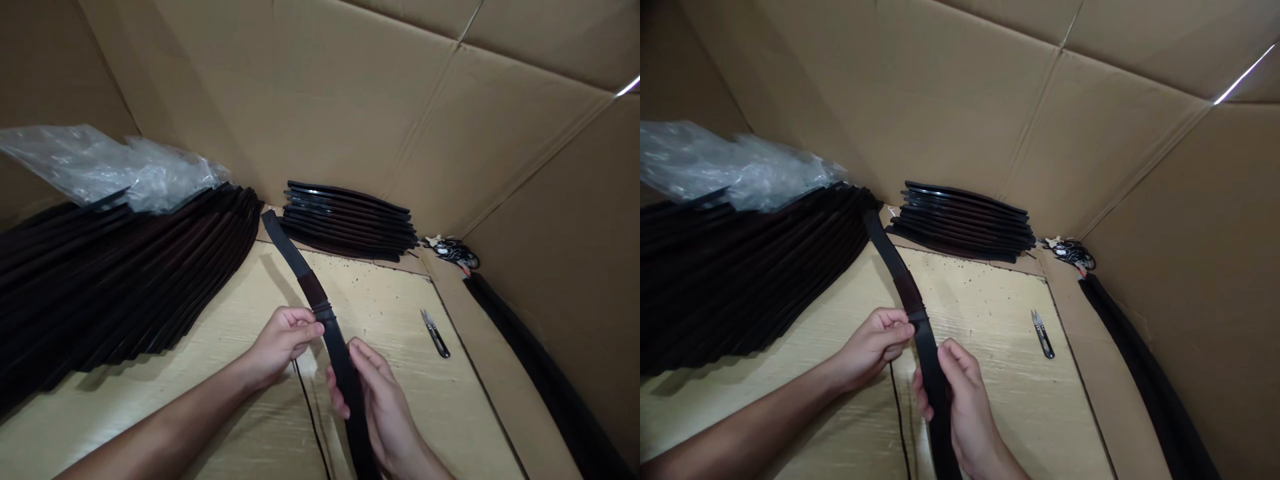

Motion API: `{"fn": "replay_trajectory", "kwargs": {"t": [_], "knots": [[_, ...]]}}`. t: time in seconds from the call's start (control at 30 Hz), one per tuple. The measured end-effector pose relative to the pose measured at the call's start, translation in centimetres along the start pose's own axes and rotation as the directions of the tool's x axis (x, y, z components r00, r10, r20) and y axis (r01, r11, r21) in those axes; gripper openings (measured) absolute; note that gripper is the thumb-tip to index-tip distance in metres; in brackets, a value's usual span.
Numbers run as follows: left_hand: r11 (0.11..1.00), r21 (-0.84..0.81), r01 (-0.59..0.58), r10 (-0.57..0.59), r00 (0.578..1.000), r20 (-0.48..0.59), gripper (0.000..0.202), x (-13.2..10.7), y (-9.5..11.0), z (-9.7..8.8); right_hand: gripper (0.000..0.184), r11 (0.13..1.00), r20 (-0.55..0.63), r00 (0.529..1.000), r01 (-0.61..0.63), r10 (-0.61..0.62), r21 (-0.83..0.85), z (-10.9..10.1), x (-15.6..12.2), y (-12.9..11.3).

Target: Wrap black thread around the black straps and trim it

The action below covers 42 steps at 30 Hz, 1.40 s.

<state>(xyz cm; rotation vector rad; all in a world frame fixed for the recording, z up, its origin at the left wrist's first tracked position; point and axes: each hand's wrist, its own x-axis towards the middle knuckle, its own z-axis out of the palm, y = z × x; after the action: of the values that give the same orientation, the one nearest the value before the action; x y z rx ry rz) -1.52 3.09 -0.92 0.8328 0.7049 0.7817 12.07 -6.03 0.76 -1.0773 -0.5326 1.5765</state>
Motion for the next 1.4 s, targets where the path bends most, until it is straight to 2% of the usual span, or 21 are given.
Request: {"fn": "replay_trajectory", "kwargs": {"t": [0.13, 0.23, 0.3, 0.37, 0.47, 0.53, 0.73, 0.83, 0.97, 1.13, 1.27, 1.4], "knots": [[0.997, 0.035, -0.072, 0.075, 0.994, -0.085, 0.042, 0.3, 0.0, -0.3, 0.028, 0.998, 0.041, 0.997, 0.069, -0.069, 0.002, -0.1, 0.1, -0.4], [0.997, 0.041, -0.066, 0.070, 0.993, -0.091, 0.041, 0.6, -0.1, -0.4, 0.030, 0.994, 0.035, 0.995, 0.096, -0.094, -0.044, -0.4, 0.4, -0.2], [0.999, 0.028, -0.038, 0.039, 0.997, -0.062, 0.041, 0.7, -0.1, -0.4, 0.039, 0.996, 0.043, 0.997, 0.072, -0.069, -0.055, -0.6, 0.5, 0.0], [1.000, 0.011, -0.018, 0.018, 1.000, -0.014, 0.045, 0.7, -0.2, -0.4, 0.046, 0.998, 0.104, 0.994, 0.039, -0.033, -0.054, -0.7, 0.5, 0.2], [1.000, -0.017, 0.015, -0.014, 0.998, 0.064, 0.046, 0.5, -0.3, -0.5, 0.037, 0.997, 0.224, 0.974, -0.023, 0.040, -0.075, -0.7, 0.5, 0.2], [0.998, -0.031, 0.047, -0.044, 0.995, 0.086, 0.044, 0.3, -0.3, -0.6, 0.033, 0.993, 0.254, 0.964, -0.056, 0.080, -0.103, -0.7, 0.4, 0.0], [0.999, -0.035, 0.040, -0.040, 0.999, 0.027, 0.041, 0.1, -0.2, -0.4, 0.040, 0.992, 0.233, 0.971, -0.030, 0.058, -0.122, -0.5, 0.2, -0.6], [0.999, -0.054, -0.001, 0.000, 1.000, -0.030, 0.043, 0.2, -0.2, -0.2, 0.030, 0.997, 0.160, 0.986, -0.029, 0.041, -0.076, -0.3, 0.1, -0.8], [0.998, -0.027, -0.061, 0.058, 0.994, -0.088, 0.040, 0.4, -0.1, -0.1, 0.029, 1.000, 0.082, 0.997, -0.003, 0.005, -0.027, -0.4, 0.3, -0.8], [1.000, -0.005, -0.019, 0.019, 0.998, -0.052, 0.039, 0.3, -0.1, 0.2, 0.044, 0.999, 0.042, 0.999, 0.033, -0.032, -0.040, -0.6, 0.5, -0.1], [0.999, -0.044, -0.016, 0.015, 1.000, -0.023, 0.040, 0.3, -0.3, 0.3, 0.033, 0.996, 0.106, 0.994, 0.035, -0.027, -0.078, -0.3, 0.4, 0.4], [0.999, -0.032, 0.005, -0.007, 0.999, -0.049, 0.038, 0.2, -0.4, 0.3, 0.038, 0.995, 0.102, 0.994, -0.021, 0.031, -0.095, 0.0, 0.0, 0.2]]}}
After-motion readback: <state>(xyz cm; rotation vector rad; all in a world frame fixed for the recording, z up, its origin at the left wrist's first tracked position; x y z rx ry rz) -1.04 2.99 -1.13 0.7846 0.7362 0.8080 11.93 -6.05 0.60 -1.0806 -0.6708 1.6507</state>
